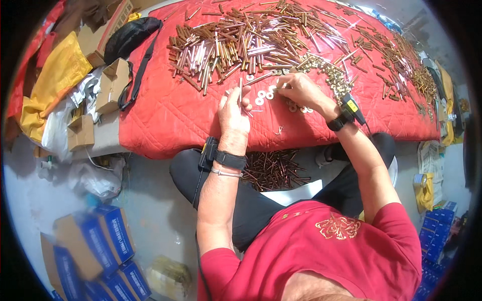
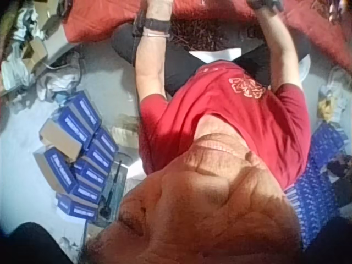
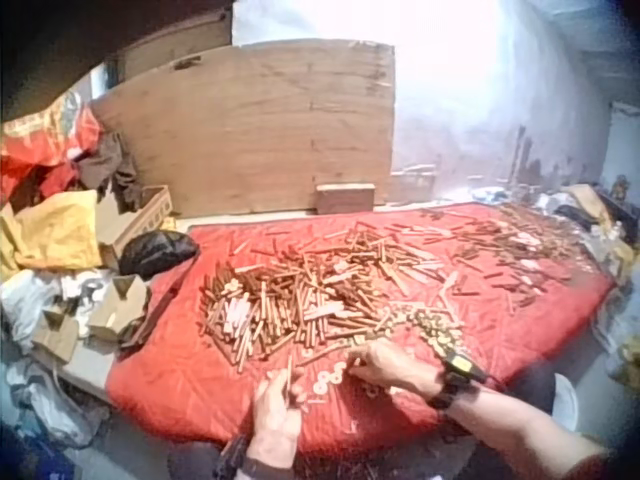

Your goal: Manually thread washers onto thin metal rods or tubes.

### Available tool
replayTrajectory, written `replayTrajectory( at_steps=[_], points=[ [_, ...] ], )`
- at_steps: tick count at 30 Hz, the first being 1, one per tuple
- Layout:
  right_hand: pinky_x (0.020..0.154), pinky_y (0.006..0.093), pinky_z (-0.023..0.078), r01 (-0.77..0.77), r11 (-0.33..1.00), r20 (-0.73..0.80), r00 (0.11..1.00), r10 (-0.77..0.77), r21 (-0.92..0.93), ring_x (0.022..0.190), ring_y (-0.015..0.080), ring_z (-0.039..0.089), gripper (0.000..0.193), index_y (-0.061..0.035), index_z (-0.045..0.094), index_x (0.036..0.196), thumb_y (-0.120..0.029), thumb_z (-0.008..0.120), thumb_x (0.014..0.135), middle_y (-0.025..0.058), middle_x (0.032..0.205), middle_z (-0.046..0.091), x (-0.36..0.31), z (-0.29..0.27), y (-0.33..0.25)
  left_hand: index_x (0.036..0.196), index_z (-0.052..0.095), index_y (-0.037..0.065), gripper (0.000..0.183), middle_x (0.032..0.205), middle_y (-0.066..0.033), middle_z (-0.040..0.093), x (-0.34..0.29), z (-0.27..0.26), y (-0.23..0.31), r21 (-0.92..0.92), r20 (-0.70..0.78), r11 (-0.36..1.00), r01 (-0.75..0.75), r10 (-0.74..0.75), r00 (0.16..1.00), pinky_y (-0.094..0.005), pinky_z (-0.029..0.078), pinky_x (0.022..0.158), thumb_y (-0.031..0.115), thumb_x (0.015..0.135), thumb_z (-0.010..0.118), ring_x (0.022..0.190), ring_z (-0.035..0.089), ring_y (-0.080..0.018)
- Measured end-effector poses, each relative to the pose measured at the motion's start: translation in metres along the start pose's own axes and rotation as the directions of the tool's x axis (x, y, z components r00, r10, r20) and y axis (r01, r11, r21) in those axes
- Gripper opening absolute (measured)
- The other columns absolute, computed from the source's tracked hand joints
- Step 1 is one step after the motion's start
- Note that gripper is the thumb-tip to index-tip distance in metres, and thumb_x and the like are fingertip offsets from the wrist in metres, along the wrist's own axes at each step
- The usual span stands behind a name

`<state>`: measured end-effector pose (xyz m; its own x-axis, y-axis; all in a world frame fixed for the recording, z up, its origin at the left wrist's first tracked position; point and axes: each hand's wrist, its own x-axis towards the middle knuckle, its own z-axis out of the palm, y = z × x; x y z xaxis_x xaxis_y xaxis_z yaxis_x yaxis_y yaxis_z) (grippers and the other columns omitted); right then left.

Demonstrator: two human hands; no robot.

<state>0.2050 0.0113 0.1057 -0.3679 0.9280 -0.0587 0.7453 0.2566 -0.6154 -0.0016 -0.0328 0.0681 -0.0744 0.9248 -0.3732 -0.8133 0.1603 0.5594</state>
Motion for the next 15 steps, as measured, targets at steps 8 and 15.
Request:
replayTrajectory(
  at_steps=[8,15],
  points=[
    [0.065,0.0423,0.051,0.294,0.797,0.222,0.953,-0.205,-0.528,0.072,0.0345,0.062,0.014,-0.0042,0.066,0.077,-0.016,0.064,0.07,0.0146,0.07,0.063,0.042,-0.004,-0.019,0.096,0.058,0.002,0.014,0.063,-0.0058,0.059,-0.005,0.007,0.009,0.122,0.109,0.979,0.164,-0.177,0.978,-0.0205,0.026,0.034,0.011,0.086,0.058,0.035,0.032,-0.0063],
    [0.069,0.042,0.051,0.294,0.809,0.373,0.922,-0.1,-0.51,0.075,0.0317,0.064,0.02,-0.012,0.071,0.087,-0.015,0.061,0.07,0.0127,0.078,0.066,0.063,-0.003,-0.027,0.098,0.061,-0.001,0.018,0.067,-0.0088,0.062,-0.004,0.005,0.013,0.083,0.211,0.945,0.315,-0.326,0.921,-0.0193,0.027,0.034,0.009,0.084,0.058,0.036,0.035,-0.0048]
  ],
)
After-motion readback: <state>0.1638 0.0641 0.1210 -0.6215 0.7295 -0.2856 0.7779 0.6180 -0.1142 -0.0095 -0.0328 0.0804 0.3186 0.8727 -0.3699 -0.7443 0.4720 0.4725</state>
